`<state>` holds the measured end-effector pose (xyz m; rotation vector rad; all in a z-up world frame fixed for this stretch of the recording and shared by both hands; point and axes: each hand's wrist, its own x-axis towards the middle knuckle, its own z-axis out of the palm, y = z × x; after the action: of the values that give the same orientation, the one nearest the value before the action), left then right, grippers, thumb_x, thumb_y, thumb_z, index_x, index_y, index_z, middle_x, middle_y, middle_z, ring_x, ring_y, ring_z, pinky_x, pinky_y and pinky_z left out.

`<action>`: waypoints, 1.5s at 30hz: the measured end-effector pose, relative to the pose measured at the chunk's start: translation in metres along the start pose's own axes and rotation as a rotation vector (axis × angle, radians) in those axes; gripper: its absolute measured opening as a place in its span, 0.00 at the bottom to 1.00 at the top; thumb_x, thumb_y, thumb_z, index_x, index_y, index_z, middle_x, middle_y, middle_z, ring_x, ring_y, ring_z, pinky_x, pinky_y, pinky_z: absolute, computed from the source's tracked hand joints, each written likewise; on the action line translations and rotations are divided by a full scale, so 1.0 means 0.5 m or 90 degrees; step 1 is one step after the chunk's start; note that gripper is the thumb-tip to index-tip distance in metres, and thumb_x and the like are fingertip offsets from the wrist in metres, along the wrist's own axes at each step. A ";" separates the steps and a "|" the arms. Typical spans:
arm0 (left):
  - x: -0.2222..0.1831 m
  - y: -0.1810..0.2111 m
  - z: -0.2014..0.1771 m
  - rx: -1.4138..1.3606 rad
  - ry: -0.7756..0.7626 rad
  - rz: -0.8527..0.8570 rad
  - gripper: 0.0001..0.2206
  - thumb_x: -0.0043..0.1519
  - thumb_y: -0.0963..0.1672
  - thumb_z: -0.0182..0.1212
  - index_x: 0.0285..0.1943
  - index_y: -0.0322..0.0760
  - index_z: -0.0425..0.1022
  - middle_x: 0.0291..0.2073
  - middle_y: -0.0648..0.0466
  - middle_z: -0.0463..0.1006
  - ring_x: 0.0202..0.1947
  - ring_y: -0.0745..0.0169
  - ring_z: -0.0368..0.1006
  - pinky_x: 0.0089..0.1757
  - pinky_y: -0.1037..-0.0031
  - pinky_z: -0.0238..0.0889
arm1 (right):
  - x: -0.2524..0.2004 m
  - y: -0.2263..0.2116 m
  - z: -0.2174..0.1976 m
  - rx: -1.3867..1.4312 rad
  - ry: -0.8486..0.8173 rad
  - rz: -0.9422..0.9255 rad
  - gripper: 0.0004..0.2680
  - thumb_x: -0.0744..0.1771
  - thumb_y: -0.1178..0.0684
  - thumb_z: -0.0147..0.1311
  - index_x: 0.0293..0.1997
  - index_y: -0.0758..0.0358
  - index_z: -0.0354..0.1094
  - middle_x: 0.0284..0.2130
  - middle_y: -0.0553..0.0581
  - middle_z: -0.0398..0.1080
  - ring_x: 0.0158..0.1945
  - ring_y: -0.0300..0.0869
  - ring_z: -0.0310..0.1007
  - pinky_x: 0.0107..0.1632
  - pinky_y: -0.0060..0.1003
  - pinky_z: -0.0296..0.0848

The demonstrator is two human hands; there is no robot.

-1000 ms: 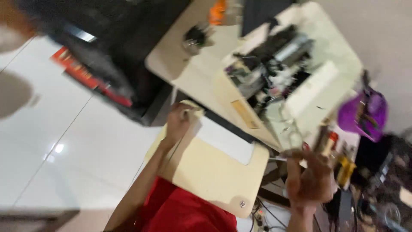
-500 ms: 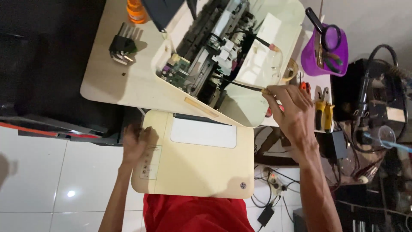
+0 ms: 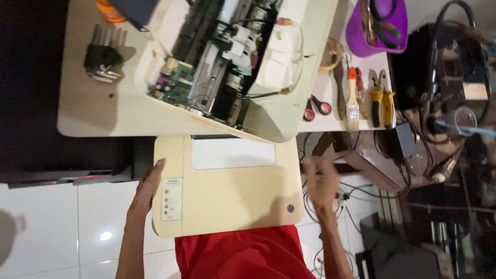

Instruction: Reassembling the internal components and connecting ribbon cables of a printer.

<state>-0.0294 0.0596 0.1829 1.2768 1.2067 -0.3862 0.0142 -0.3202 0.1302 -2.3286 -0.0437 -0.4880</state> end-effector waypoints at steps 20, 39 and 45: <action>0.127 -0.109 0.017 -0.126 -0.072 0.052 0.28 0.64 0.54 0.47 0.73 0.46 0.62 0.64 0.58 0.70 0.63 0.60 0.66 0.62 0.67 0.57 | -0.041 0.005 0.004 0.337 -0.354 0.728 0.32 0.58 0.35 0.56 0.69 0.58 0.63 0.57 0.61 0.75 0.50 0.52 0.79 0.50 0.44 0.76; -0.064 -0.149 -0.080 -0.192 0.201 -0.100 0.19 0.66 0.53 0.52 0.65 0.54 0.71 0.62 0.66 0.73 0.62 0.65 0.70 0.62 0.72 0.60 | -0.083 -0.112 -0.046 0.424 -0.486 0.747 0.29 0.60 0.40 0.57 0.69 0.55 0.63 0.62 0.56 0.74 0.62 0.49 0.75 0.62 0.45 0.72; -0.045 -0.287 -0.225 -0.240 0.235 -0.020 0.17 0.70 0.53 0.50 0.64 0.49 0.72 0.54 0.60 0.75 0.54 0.61 0.72 0.53 0.71 0.63 | -0.072 -0.172 -0.046 0.400 -0.521 0.748 0.24 0.62 0.48 0.58 0.65 0.60 0.67 0.59 0.60 0.76 0.58 0.52 0.78 0.58 0.45 0.75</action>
<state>-0.2044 0.1024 0.1469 1.0250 1.5279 0.0640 -0.0417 -0.2699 0.1899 -1.4241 0.6404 0.9251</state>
